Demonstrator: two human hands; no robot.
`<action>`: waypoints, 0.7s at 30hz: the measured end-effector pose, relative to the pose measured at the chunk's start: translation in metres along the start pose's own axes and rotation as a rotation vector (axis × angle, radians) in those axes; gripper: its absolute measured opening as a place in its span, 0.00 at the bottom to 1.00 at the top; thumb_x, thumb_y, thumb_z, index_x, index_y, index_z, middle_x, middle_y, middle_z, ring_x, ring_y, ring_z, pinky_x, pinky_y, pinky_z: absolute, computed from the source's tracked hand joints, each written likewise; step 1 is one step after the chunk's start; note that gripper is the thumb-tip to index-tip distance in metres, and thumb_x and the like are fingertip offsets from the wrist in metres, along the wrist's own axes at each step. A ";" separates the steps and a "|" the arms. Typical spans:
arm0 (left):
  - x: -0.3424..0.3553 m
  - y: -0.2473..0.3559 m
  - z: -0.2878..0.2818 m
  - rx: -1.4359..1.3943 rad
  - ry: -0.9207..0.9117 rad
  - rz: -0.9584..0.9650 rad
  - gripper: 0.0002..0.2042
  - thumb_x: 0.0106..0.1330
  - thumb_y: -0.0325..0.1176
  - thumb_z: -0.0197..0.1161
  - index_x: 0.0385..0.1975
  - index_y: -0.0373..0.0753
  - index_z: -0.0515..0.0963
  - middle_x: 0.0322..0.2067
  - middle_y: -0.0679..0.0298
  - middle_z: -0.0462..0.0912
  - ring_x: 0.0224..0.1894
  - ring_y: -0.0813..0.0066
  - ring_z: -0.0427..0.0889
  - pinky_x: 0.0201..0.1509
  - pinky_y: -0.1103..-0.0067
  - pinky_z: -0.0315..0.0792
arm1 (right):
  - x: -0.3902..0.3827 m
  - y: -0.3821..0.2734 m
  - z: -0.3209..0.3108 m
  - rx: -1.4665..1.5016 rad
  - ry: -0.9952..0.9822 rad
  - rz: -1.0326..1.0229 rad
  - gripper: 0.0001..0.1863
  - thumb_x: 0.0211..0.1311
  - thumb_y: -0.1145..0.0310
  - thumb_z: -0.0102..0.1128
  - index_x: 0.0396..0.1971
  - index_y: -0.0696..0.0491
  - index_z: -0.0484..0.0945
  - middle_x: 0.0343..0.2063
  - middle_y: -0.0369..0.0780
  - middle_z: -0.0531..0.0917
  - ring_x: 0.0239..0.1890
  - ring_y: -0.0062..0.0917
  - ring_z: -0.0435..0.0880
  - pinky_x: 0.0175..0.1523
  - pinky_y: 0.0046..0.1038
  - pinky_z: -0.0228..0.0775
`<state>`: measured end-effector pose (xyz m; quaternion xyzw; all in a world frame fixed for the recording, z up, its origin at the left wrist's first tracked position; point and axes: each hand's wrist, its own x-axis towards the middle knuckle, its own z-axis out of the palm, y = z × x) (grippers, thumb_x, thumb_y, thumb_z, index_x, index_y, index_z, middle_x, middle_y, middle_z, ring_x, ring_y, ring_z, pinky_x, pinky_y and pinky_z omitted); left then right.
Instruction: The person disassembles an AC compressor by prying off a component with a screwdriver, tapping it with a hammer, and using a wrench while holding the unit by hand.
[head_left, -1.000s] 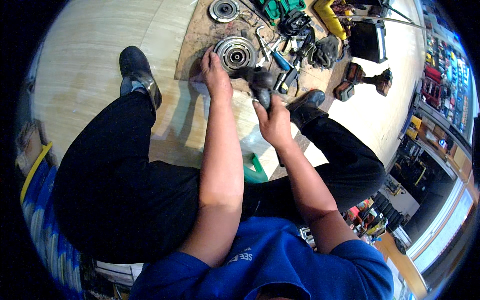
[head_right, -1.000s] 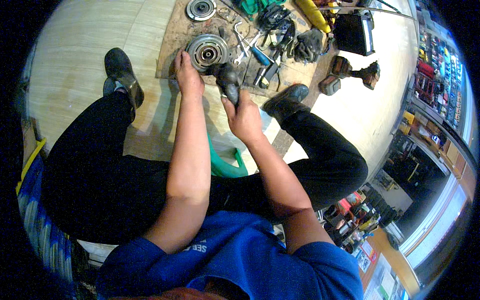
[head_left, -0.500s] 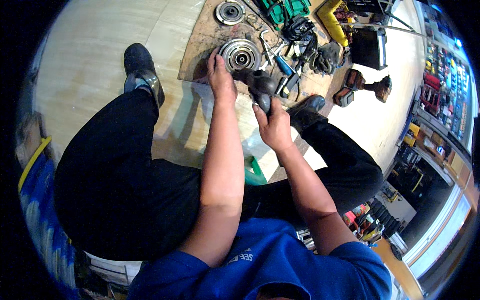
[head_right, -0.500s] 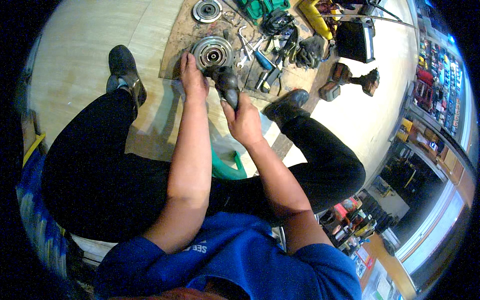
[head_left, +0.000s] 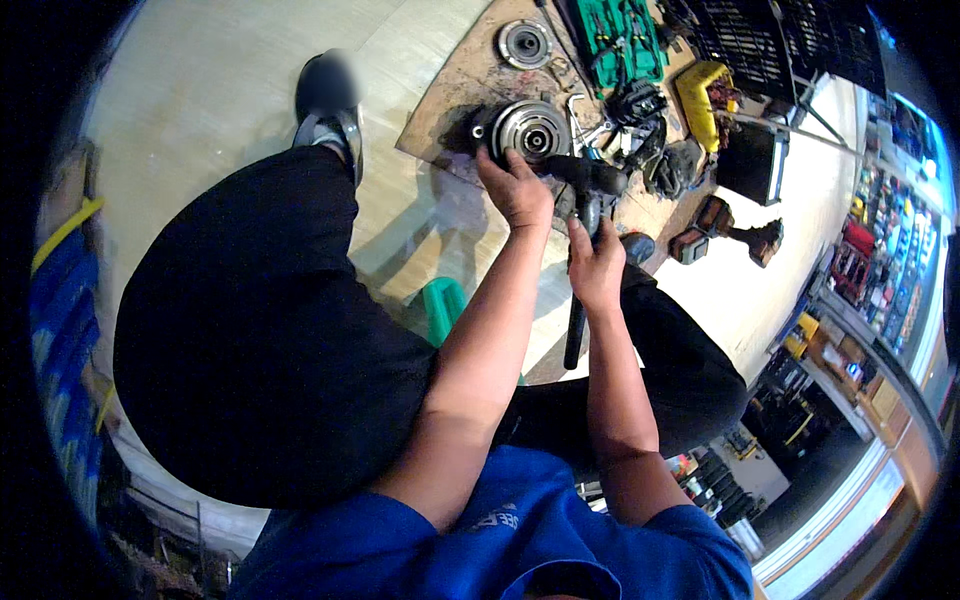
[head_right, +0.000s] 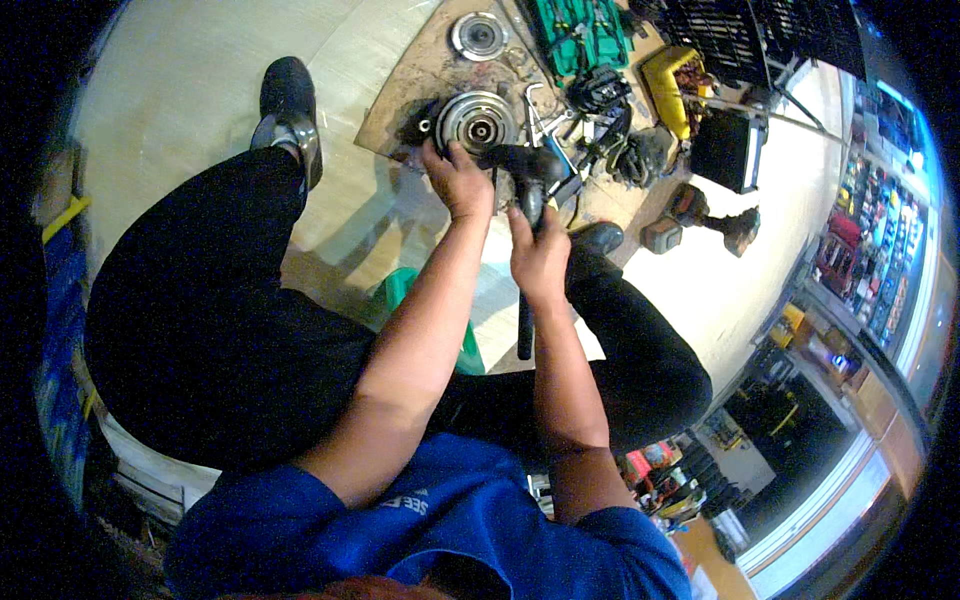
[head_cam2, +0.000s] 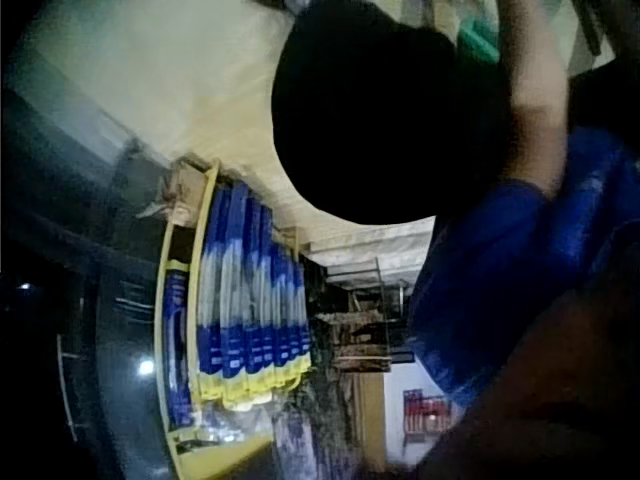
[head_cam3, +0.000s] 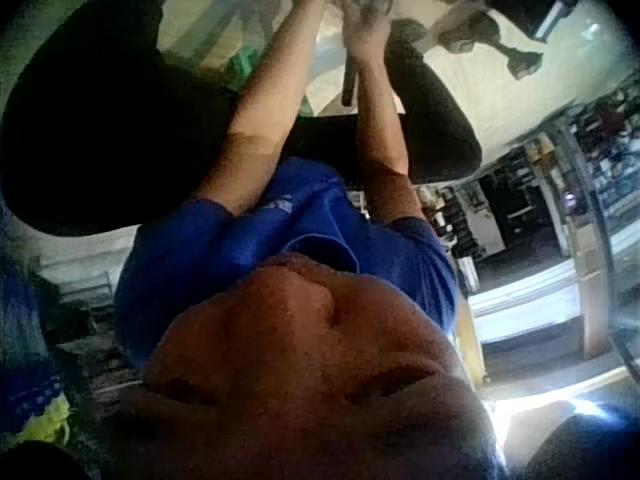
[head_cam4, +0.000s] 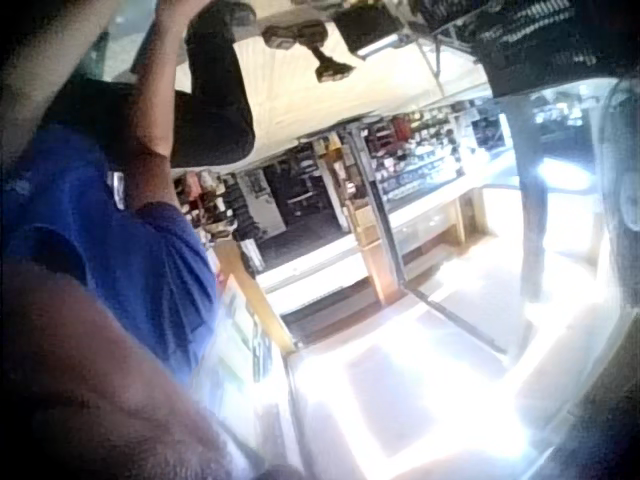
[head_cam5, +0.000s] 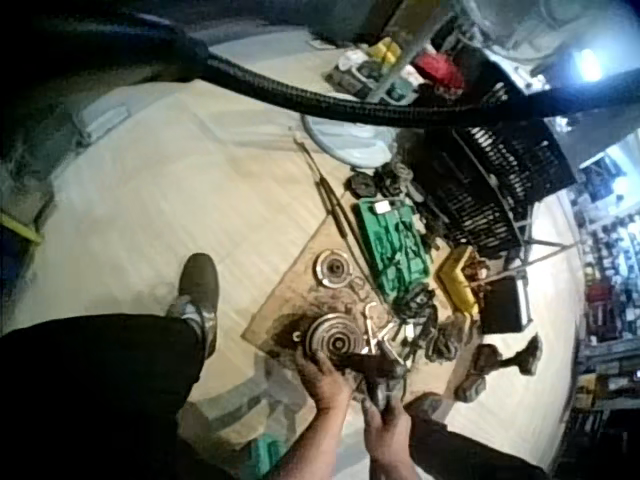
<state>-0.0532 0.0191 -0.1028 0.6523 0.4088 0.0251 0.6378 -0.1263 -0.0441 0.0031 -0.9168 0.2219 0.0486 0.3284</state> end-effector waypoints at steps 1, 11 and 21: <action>0.002 0.000 0.000 0.012 0.056 -0.026 0.23 0.74 0.39 0.52 0.59 0.26 0.64 0.56 0.38 0.70 0.58 0.42 0.70 0.64 0.60 0.63 | -0.001 -0.004 0.000 0.022 -0.022 0.043 0.12 0.69 0.64 0.60 0.32 0.59 0.74 0.16 0.32 0.73 0.18 0.15 0.68 0.23 0.25 0.60; 0.049 -0.003 -0.017 -0.197 0.023 -0.172 0.21 0.68 0.45 0.62 0.40 0.26 0.77 0.41 0.45 0.80 0.45 0.51 0.79 0.53 0.63 0.70 | -0.014 -0.012 -0.001 -0.046 -0.104 0.041 0.12 0.68 0.66 0.61 0.36 0.60 0.75 0.18 0.33 0.73 0.21 0.15 0.69 0.26 0.23 0.63; 0.054 -0.017 -0.017 -0.394 -0.031 -0.321 0.23 0.62 0.42 0.70 0.41 0.25 0.76 0.45 0.48 0.80 0.44 0.61 0.79 0.50 0.68 0.74 | -0.019 -0.033 -0.002 -0.005 -0.071 -0.076 0.13 0.66 0.64 0.63 0.34 0.60 0.73 0.18 0.43 0.76 0.21 0.25 0.72 0.30 0.30 0.68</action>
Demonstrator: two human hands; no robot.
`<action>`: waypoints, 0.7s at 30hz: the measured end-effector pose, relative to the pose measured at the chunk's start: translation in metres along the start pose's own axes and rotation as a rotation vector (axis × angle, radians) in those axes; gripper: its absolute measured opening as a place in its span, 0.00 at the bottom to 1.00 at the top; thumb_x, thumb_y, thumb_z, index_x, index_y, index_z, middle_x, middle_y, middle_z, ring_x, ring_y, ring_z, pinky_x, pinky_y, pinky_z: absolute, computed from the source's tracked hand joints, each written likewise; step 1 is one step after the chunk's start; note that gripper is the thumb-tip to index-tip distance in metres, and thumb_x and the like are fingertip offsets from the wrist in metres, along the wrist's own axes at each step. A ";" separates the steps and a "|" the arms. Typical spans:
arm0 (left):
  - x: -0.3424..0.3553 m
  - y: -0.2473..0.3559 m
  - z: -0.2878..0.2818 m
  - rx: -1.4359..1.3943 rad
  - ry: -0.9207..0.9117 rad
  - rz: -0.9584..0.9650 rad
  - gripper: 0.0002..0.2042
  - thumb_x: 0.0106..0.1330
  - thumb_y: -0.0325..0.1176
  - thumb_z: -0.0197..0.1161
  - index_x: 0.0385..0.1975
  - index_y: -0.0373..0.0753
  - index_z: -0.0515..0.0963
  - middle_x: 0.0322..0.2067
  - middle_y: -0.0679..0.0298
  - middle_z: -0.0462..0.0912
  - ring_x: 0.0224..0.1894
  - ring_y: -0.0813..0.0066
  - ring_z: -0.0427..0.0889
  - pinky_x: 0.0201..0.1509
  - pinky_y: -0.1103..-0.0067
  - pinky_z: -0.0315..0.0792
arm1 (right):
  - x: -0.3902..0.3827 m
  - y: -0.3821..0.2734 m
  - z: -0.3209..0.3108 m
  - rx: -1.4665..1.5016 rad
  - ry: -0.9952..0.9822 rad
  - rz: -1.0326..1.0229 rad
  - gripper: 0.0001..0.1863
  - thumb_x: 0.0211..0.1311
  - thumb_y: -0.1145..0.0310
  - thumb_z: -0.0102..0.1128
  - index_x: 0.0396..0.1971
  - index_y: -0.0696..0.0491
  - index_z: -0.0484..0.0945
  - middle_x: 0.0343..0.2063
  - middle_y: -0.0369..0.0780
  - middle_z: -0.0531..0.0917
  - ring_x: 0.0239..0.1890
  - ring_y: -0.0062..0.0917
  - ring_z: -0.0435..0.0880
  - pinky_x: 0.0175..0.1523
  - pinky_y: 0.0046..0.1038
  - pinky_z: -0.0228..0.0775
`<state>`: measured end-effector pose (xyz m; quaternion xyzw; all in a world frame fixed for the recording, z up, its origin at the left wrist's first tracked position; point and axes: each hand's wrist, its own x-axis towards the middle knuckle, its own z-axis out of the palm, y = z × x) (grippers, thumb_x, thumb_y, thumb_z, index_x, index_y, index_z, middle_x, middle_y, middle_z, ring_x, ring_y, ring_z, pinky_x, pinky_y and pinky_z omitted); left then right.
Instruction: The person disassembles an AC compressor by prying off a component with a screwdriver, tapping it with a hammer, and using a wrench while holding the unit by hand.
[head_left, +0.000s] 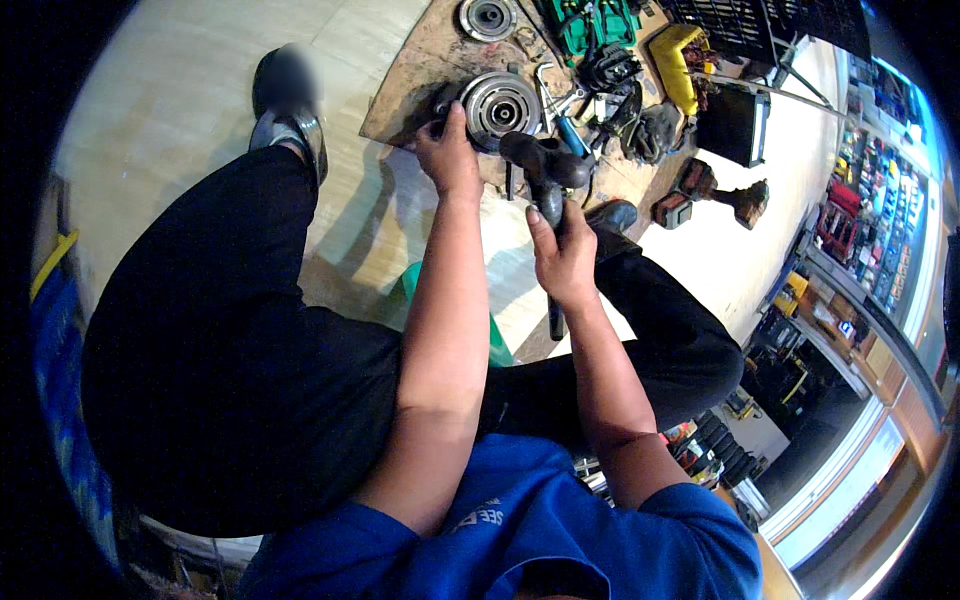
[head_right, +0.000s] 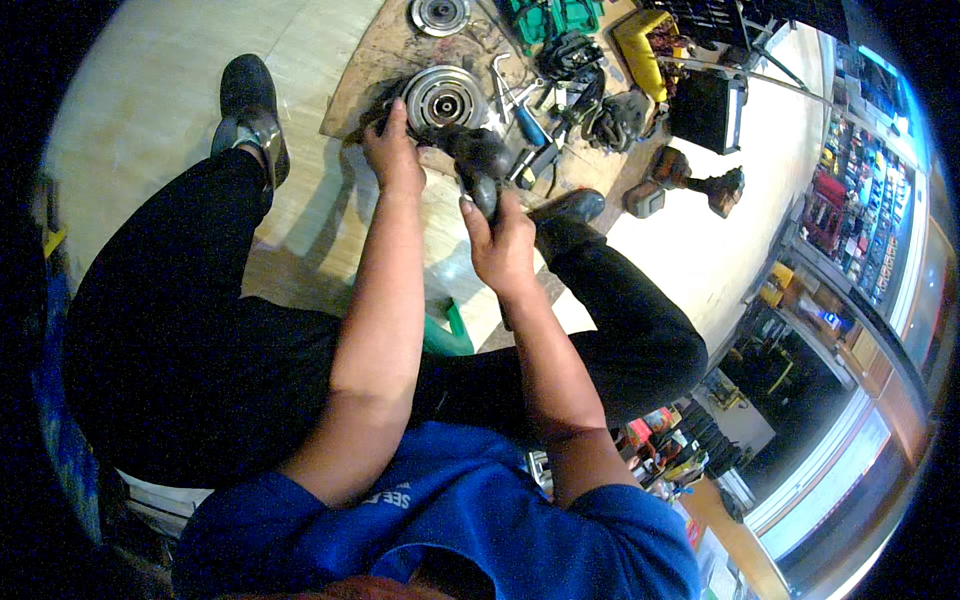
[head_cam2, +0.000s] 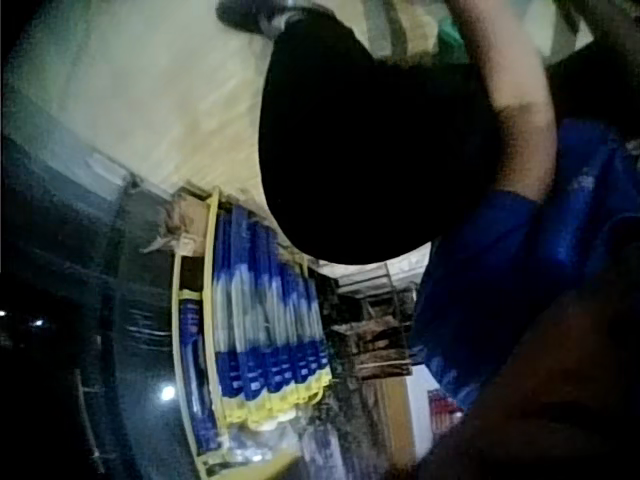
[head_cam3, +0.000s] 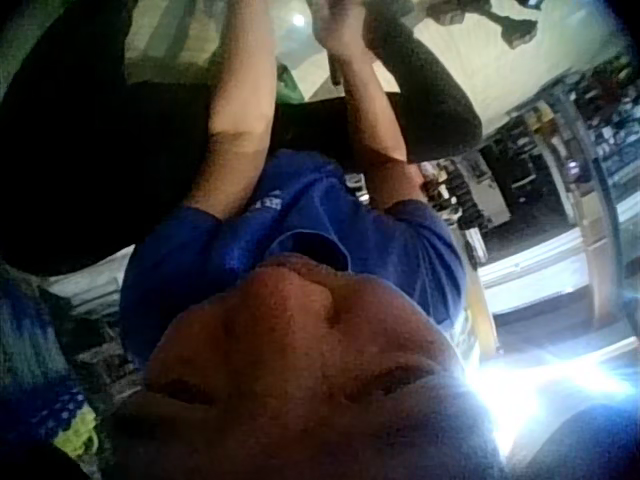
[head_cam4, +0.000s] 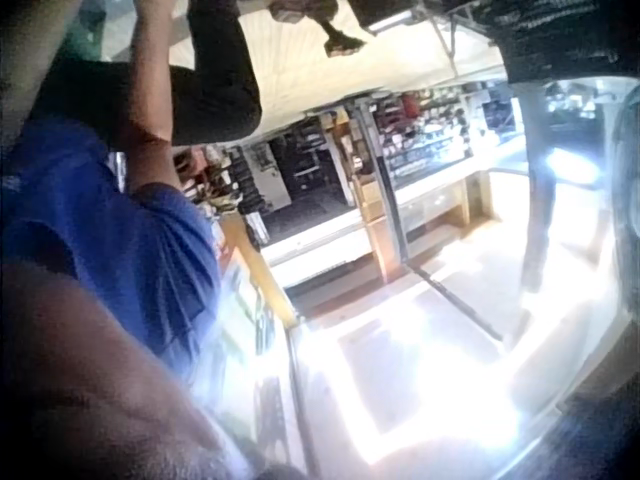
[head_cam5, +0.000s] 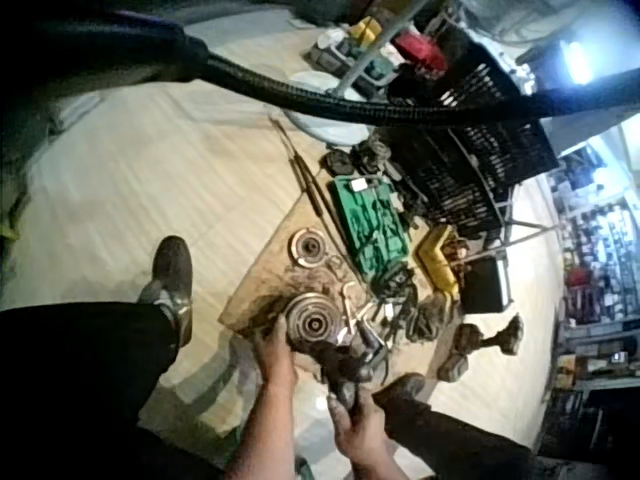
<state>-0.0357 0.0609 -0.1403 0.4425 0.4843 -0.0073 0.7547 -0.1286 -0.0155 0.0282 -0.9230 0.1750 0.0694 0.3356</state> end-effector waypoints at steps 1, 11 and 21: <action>-0.001 0.003 0.001 0.020 -0.011 -0.034 0.23 0.62 0.42 0.70 0.42 0.25 0.75 0.45 0.48 0.80 0.44 0.62 0.79 0.50 0.68 0.74 | 0.001 0.000 0.001 -0.025 0.020 -0.030 0.14 0.65 0.64 0.63 0.34 0.60 0.73 0.19 0.46 0.76 0.21 0.27 0.73 0.31 0.31 0.69; 0.004 -0.002 -0.002 -0.006 -0.034 -0.029 0.20 0.64 0.39 0.68 0.41 0.24 0.77 0.41 0.50 0.83 0.40 0.64 0.81 0.46 0.69 0.76 | 0.009 0.005 0.010 -0.159 -0.094 0.036 0.16 0.64 0.61 0.63 0.34 0.60 0.71 0.24 0.58 0.79 0.33 0.58 0.79 0.33 0.44 0.71; 0.006 -0.012 -0.001 0.031 -0.034 -0.008 0.22 0.65 0.42 0.66 0.43 0.24 0.75 0.44 0.46 0.82 0.44 0.57 0.81 0.52 0.66 0.74 | 0.013 0.002 0.006 -0.157 -0.139 0.053 0.16 0.63 0.63 0.64 0.36 0.61 0.73 0.22 0.53 0.78 0.25 0.46 0.80 0.33 0.38 0.71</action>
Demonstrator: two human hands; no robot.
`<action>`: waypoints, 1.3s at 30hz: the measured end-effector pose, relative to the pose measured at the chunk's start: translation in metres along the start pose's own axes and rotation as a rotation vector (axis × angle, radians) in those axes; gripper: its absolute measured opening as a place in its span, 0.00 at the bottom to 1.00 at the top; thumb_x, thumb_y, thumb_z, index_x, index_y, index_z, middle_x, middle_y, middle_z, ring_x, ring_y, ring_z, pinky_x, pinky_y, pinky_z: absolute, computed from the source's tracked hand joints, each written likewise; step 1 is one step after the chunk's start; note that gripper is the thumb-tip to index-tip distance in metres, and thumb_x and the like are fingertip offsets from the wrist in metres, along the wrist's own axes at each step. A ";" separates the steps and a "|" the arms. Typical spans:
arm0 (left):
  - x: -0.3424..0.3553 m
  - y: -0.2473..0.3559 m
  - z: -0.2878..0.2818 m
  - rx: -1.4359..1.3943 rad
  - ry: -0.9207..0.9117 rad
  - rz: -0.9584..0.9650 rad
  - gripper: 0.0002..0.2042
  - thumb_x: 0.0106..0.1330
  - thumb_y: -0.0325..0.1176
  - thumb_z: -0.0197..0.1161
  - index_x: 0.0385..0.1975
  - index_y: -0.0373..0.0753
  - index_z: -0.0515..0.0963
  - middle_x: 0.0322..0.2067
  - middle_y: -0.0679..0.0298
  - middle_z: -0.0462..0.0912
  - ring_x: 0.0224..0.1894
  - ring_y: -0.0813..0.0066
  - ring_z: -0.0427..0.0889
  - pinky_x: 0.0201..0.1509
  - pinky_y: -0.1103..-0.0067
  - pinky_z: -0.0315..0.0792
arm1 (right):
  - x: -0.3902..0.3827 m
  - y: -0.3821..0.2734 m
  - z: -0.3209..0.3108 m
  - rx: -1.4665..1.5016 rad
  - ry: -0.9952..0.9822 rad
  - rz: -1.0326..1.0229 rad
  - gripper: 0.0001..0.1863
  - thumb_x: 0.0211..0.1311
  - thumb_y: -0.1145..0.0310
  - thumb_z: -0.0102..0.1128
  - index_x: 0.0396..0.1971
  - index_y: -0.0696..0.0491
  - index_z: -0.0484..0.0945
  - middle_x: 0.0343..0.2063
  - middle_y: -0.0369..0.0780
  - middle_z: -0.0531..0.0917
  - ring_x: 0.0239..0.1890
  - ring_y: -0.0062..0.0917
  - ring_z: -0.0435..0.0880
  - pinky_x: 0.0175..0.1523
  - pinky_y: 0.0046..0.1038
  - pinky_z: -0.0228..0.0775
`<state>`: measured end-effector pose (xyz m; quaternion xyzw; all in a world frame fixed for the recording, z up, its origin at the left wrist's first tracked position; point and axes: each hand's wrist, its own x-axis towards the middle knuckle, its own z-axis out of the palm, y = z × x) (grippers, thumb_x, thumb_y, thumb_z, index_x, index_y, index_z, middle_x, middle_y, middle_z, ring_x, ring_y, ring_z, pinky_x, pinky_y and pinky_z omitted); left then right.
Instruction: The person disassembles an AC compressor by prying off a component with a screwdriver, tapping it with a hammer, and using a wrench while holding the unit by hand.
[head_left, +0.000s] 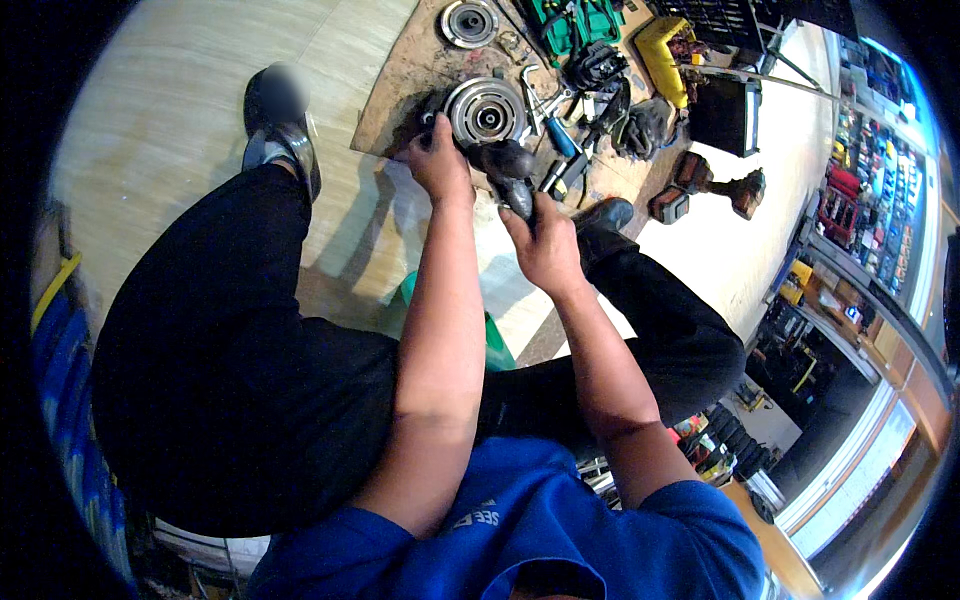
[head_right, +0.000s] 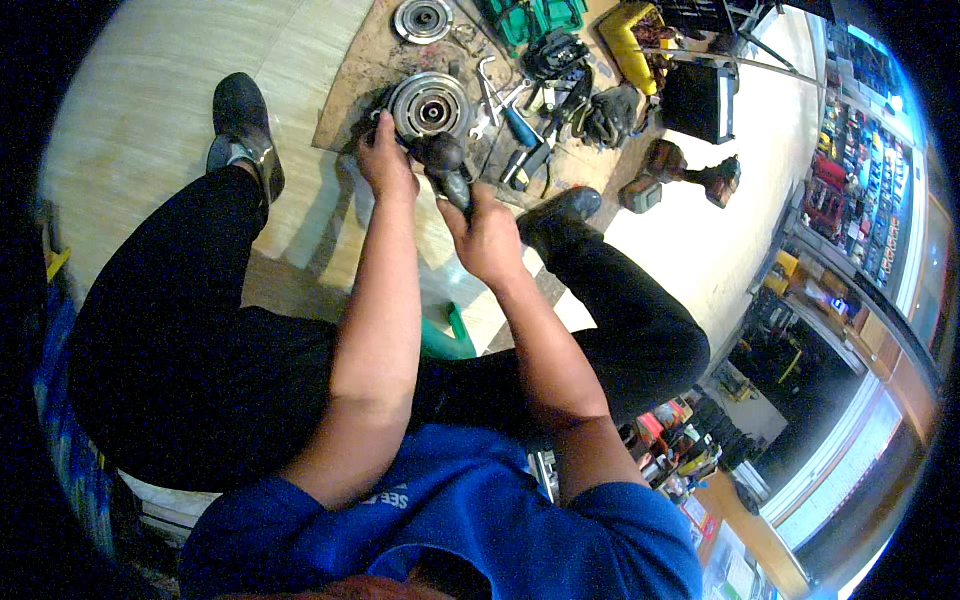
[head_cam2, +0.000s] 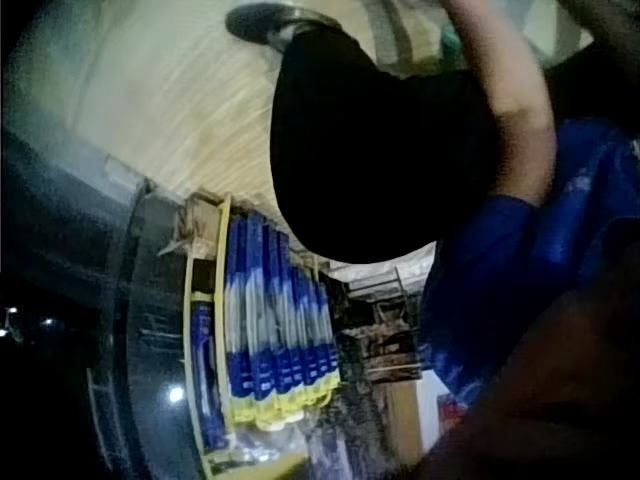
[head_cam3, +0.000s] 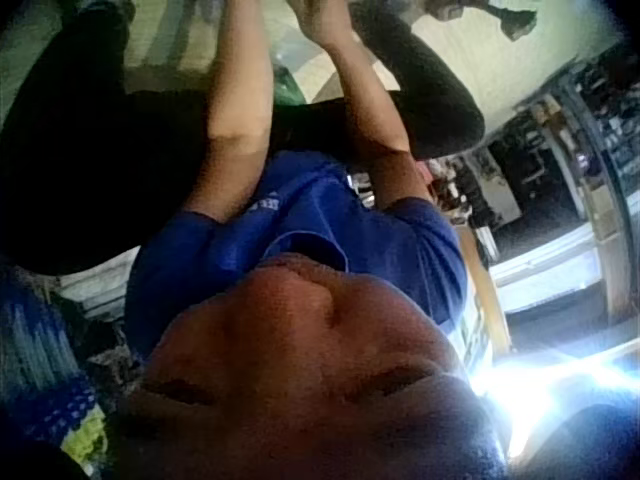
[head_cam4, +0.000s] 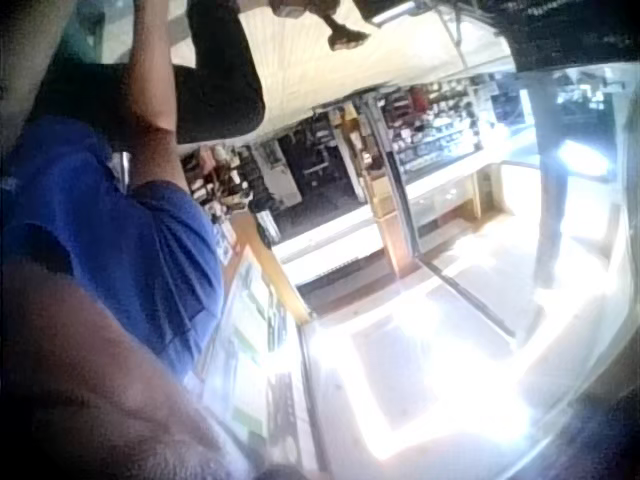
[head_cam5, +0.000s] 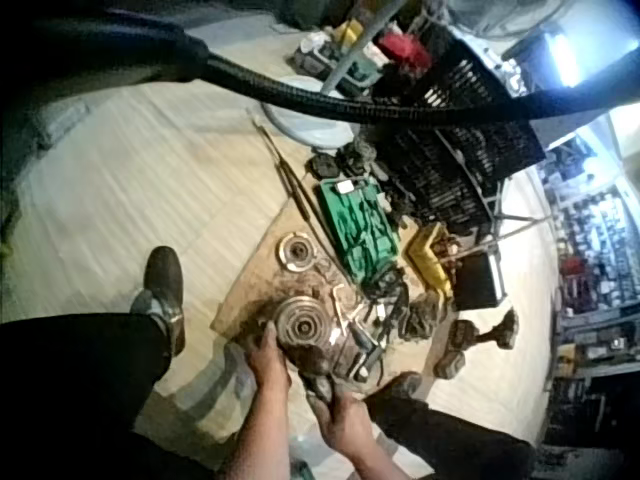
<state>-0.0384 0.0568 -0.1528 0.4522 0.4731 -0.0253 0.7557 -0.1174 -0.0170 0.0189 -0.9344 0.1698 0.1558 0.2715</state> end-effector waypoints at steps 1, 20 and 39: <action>0.000 0.000 0.000 0.019 -0.002 -0.015 0.23 0.65 0.43 0.66 0.44 0.24 0.75 0.45 0.46 0.81 0.45 0.57 0.81 0.53 0.66 0.73 | 0.000 -0.002 -0.003 0.031 0.015 -0.002 0.16 0.63 0.63 0.64 0.36 0.61 0.73 0.21 0.53 0.78 0.24 0.44 0.79 0.33 0.37 0.71; -0.023 0.010 0.007 0.312 0.037 0.302 0.25 0.57 0.43 0.74 0.38 0.24 0.75 0.38 0.43 0.81 0.42 0.50 0.80 0.49 0.64 0.72 | 0.069 -0.013 0.014 -0.007 0.326 -0.171 0.14 0.66 0.61 0.62 0.34 0.59 0.74 0.21 0.49 0.80 0.24 0.43 0.80 0.33 0.38 0.70; -0.032 0.023 0.010 0.206 0.025 0.232 0.25 0.56 0.41 0.74 0.42 0.24 0.76 0.40 0.44 0.82 0.43 0.52 0.82 0.50 0.65 0.73 | 0.073 -0.010 0.005 0.018 0.251 -0.097 0.15 0.66 0.62 0.61 0.34 0.61 0.74 0.21 0.50 0.79 0.25 0.42 0.80 0.33 0.39 0.70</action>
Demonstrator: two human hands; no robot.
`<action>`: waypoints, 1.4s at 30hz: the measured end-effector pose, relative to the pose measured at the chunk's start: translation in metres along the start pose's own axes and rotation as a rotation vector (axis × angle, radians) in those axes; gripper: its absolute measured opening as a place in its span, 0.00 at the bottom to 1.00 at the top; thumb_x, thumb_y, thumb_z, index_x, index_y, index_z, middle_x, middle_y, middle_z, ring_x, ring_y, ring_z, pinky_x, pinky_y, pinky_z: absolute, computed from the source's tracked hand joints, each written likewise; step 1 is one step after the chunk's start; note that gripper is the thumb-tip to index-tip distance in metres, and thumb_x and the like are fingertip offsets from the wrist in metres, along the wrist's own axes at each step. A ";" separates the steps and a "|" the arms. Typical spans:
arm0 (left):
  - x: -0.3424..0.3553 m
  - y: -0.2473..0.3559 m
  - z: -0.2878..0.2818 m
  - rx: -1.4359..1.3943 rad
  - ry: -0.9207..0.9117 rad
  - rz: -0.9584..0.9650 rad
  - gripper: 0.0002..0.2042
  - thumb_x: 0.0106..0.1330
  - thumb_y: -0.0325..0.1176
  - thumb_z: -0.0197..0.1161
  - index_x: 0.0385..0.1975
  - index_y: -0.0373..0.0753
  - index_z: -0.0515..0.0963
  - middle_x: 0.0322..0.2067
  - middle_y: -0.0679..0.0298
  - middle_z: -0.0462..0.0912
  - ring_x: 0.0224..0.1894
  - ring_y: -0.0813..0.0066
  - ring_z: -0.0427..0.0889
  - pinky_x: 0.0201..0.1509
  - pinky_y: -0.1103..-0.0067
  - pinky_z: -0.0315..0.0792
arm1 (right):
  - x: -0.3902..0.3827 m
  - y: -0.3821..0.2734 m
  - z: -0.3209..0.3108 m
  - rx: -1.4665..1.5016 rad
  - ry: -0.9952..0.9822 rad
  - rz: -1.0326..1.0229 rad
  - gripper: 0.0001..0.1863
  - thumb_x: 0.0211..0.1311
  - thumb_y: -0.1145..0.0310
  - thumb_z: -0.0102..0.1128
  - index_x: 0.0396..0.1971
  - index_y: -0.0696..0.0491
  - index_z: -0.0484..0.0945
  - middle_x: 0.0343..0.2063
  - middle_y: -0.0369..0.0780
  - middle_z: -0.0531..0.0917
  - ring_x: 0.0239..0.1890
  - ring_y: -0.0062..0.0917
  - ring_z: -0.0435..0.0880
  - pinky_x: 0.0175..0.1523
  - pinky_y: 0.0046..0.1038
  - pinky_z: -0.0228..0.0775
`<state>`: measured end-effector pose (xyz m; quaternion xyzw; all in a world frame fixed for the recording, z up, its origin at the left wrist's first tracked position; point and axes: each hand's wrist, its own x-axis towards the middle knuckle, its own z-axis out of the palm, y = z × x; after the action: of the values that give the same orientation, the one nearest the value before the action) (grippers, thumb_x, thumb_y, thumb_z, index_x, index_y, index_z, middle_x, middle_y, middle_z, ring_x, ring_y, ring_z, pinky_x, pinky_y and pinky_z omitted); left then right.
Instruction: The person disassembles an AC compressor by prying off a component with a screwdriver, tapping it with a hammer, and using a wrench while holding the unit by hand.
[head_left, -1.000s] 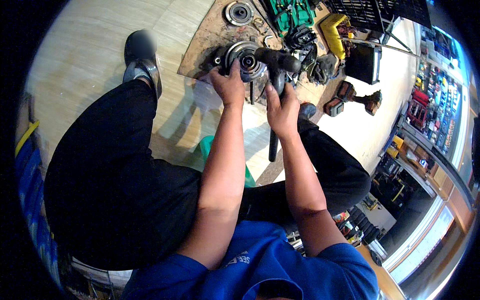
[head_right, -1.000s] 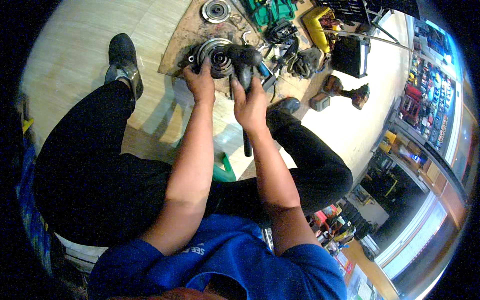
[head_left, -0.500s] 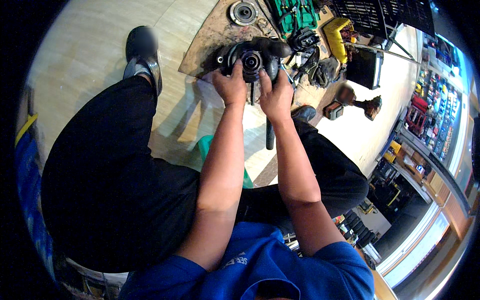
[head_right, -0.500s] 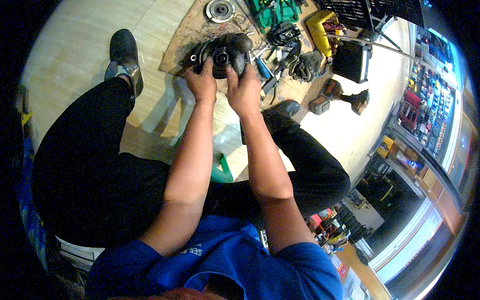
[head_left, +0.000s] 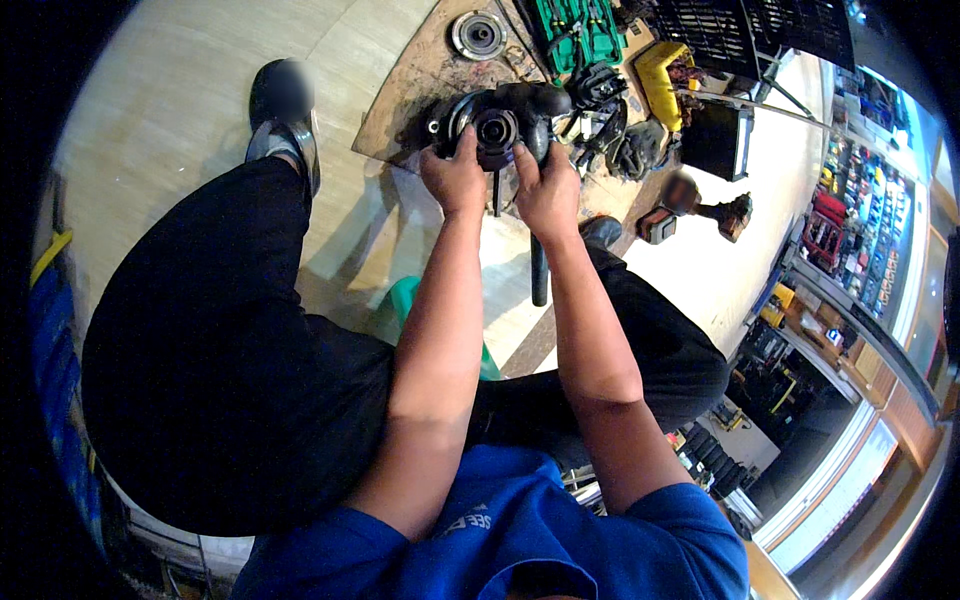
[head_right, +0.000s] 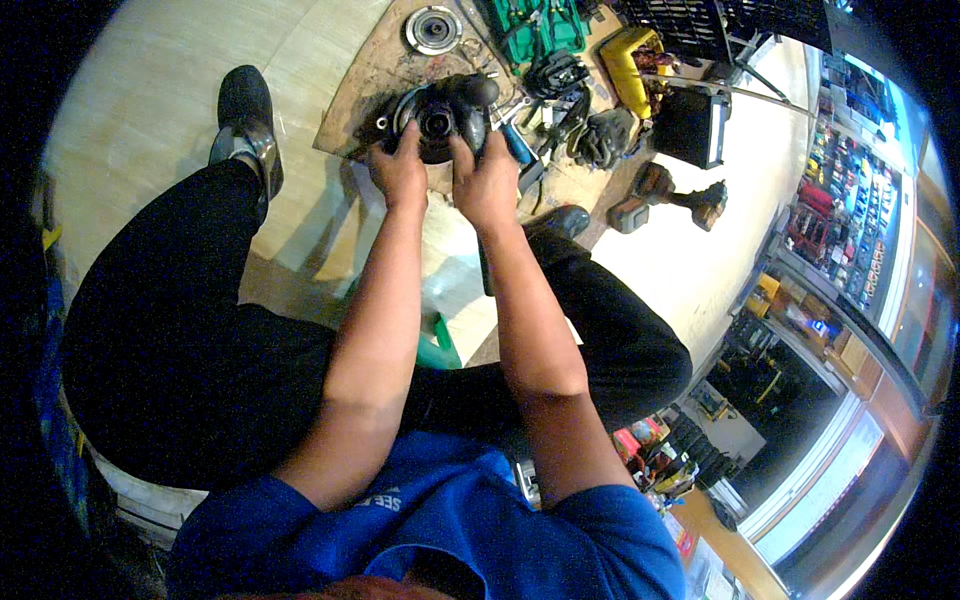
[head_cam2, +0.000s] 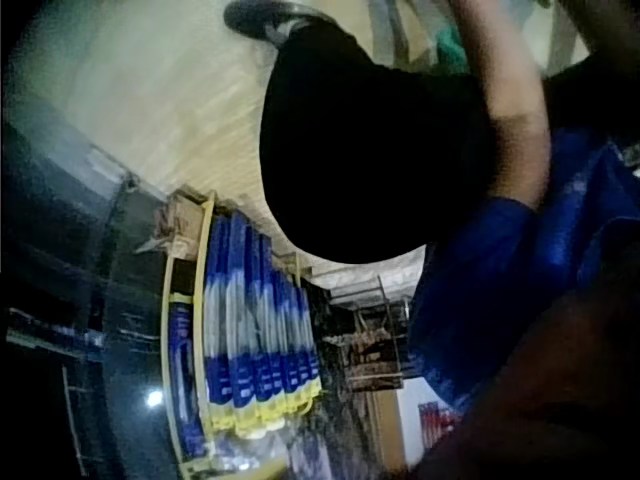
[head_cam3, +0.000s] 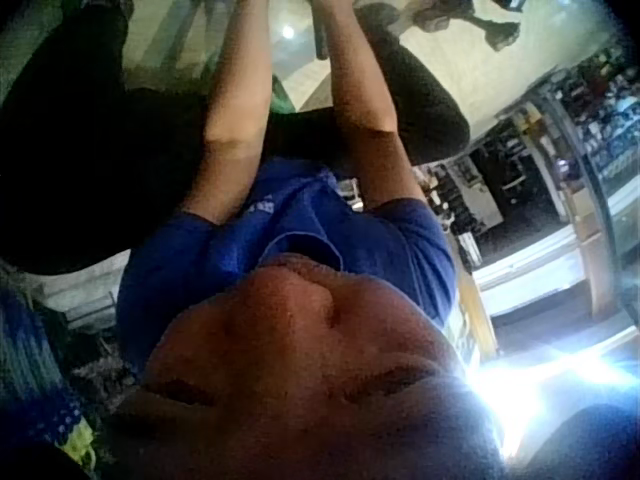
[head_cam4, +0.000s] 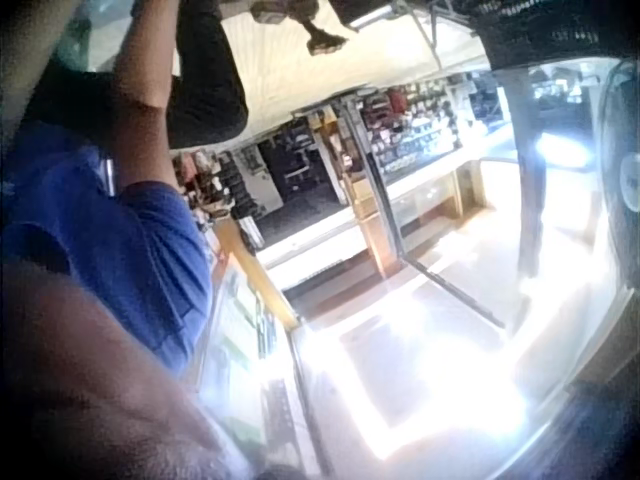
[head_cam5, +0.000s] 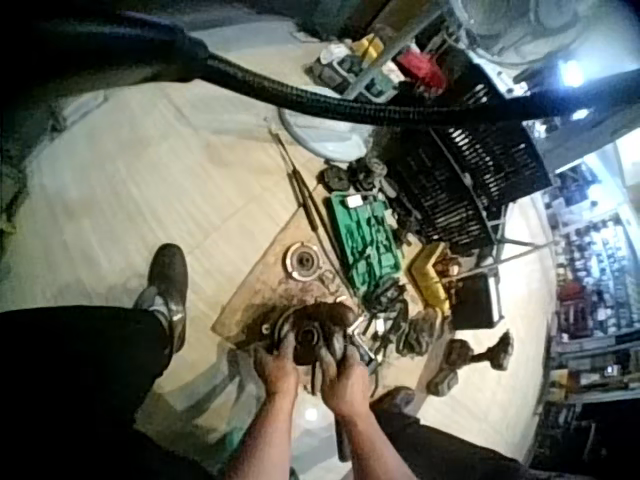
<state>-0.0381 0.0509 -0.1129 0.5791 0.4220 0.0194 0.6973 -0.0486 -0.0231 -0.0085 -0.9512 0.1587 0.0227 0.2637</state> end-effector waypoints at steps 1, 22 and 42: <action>-0.002 -0.003 0.000 -0.012 0.005 0.005 0.25 0.56 0.41 0.74 0.42 0.24 0.76 0.40 0.45 0.82 0.43 0.52 0.82 0.51 0.65 0.73 | -0.002 -0.001 -0.002 0.017 -0.007 0.047 0.15 0.66 0.62 0.61 0.34 0.61 0.74 0.21 0.49 0.79 0.24 0.40 0.79 0.33 0.38 0.70; 0.024 -0.004 -0.004 0.181 -0.107 -0.121 0.31 0.56 0.52 0.73 0.38 0.22 0.78 0.39 0.42 0.84 0.43 0.50 0.84 0.50 0.64 0.76 | -0.069 0.044 -0.019 0.199 0.020 0.320 0.14 0.70 0.62 0.59 0.28 0.57 0.72 0.14 0.32 0.73 0.17 0.15 0.70 0.22 0.23 0.60; 0.035 0.008 -0.010 0.088 -0.141 -0.191 0.24 0.58 0.40 0.74 0.43 0.22 0.79 0.43 0.47 0.85 0.43 0.60 0.84 0.48 0.70 0.76 | -0.054 0.024 -0.009 0.116 0.119 0.305 0.18 0.64 0.59 0.63 0.29 0.61 0.74 0.21 0.54 0.79 0.28 0.50 0.81 0.35 0.41 0.70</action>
<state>-0.0184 0.0797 -0.1260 0.5663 0.4255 -0.1067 0.6977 -0.1071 -0.0314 -0.0057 -0.8990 0.3174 -0.0034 0.3018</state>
